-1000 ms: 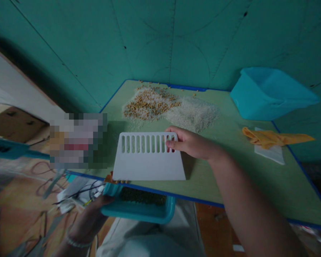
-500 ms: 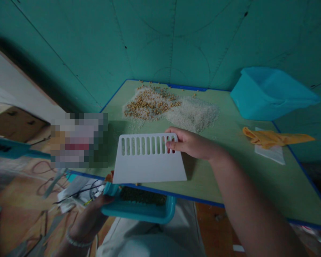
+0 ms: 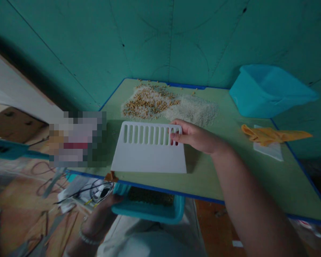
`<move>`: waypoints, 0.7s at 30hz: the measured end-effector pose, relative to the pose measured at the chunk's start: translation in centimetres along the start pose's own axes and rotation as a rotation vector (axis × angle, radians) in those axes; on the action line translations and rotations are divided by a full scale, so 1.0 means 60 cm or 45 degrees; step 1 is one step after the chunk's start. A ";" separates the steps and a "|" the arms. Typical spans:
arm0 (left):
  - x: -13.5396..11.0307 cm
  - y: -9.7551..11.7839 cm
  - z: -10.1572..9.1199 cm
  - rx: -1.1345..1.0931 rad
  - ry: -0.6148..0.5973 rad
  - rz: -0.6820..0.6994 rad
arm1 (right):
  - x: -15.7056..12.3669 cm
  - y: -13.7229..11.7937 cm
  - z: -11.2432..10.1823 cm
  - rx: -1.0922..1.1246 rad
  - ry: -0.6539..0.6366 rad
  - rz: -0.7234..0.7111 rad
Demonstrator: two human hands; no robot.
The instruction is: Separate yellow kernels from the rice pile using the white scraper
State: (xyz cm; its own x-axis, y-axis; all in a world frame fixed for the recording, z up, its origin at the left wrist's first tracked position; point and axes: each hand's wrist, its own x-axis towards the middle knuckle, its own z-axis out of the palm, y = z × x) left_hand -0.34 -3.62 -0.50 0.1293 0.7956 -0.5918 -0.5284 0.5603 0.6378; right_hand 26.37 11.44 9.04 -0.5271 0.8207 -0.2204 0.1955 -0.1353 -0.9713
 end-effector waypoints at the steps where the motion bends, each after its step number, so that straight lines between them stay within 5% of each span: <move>1: 0.000 -0.005 0.003 0.003 -0.007 -0.011 | 0.002 0.002 -0.002 0.023 0.027 0.002; 7: 0.003 -0.024 -0.003 -0.012 -0.102 -0.085 | 0.006 0.008 -0.004 0.113 0.105 -0.049; 15: -0.014 0.002 0.013 -0.040 0.057 0.048 | -0.004 -0.004 0.004 -0.155 -0.183 0.059; 21: -0.005 -0.011 -0.017 -0.006 0.038 0.019 | 0.007 0.009 -0.001 -0.095 0.023 0.050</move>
State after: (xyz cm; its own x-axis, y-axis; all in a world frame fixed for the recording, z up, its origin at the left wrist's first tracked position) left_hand -0.89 -4.43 -1.25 0.0967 0.7967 -0.5966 -0.5339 0.5474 0.6444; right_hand 26.29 11.74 8.45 -0.5031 0.8256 -0.2556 0.2768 -0.1262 -0.9526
